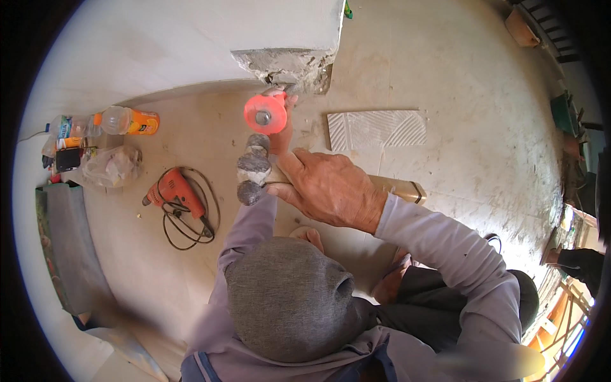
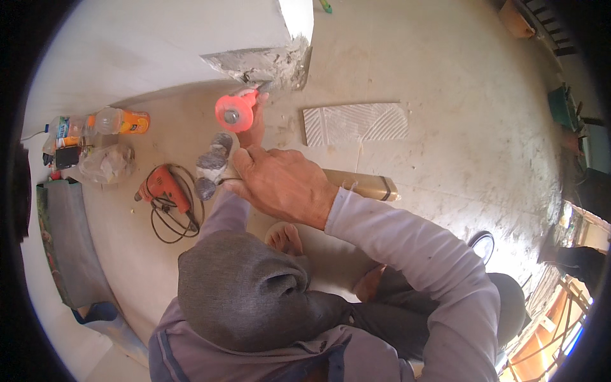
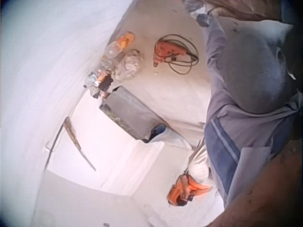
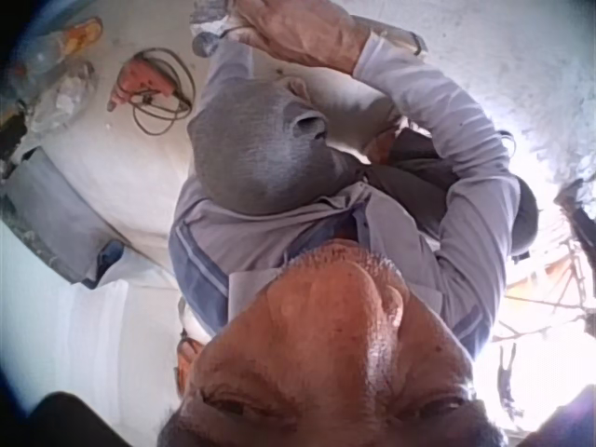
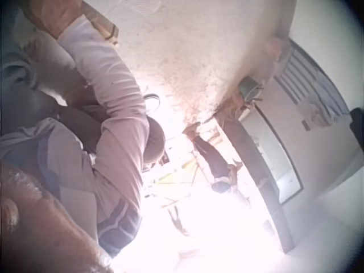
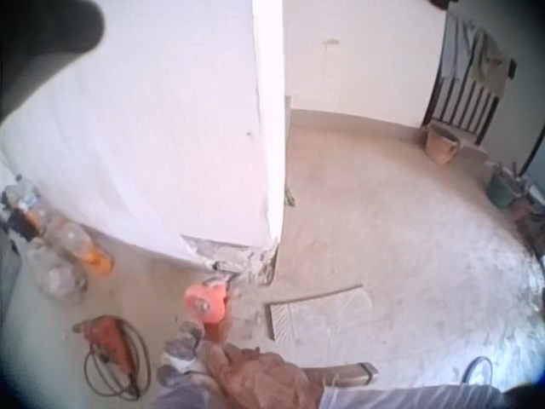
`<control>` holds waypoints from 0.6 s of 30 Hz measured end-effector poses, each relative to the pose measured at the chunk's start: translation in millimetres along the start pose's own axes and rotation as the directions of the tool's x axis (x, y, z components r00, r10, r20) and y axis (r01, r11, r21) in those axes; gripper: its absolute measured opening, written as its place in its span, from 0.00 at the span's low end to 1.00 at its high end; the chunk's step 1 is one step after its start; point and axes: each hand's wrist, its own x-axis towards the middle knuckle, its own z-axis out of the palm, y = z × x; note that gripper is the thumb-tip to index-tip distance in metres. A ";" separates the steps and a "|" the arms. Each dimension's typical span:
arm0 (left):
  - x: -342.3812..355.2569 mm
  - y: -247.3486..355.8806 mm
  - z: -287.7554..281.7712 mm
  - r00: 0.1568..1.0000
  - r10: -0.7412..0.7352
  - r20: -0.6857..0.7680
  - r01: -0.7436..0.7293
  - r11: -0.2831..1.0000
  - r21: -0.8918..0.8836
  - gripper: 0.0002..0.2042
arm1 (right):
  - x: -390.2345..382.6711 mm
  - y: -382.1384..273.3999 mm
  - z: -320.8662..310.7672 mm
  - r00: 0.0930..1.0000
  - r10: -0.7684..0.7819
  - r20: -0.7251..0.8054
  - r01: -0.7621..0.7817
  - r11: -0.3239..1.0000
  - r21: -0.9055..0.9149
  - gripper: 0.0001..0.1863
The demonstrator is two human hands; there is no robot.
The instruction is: The person sits on the floor and uses a hammer and chisel to chip away at a wall corner. They then pick up a rectangular tile, measure it against the wall, and attempt to fit it into the prepared space. The person repeatedly adjusts the tile and uses the chisel to refine the fit.
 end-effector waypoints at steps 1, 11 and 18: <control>0.3 0.4 -1.7 1.000 -0.005 -0.006 0.005 0.999 0.048 0.15 | 1.8 -0.5 -2.5 0.999 -0.027 -0.017 0.027 1.000 0.008 0.23; 3.4 -22.5 7.0 0.995 -0.087 0.041 0.068 0.939 0.336 0.13 | 17.1 19.6 -2.3 0.987 0.162 0.002 -0.160 0.978 -0.133 0.21; 0.1 -9.2 3.6 0.999 0.013 0.048 -0.023 0.977 0.210 0.12 | 0.5 -8.8 -18.3 0.957 -0.250 -0.148 0.254 0.967 0.005 0.18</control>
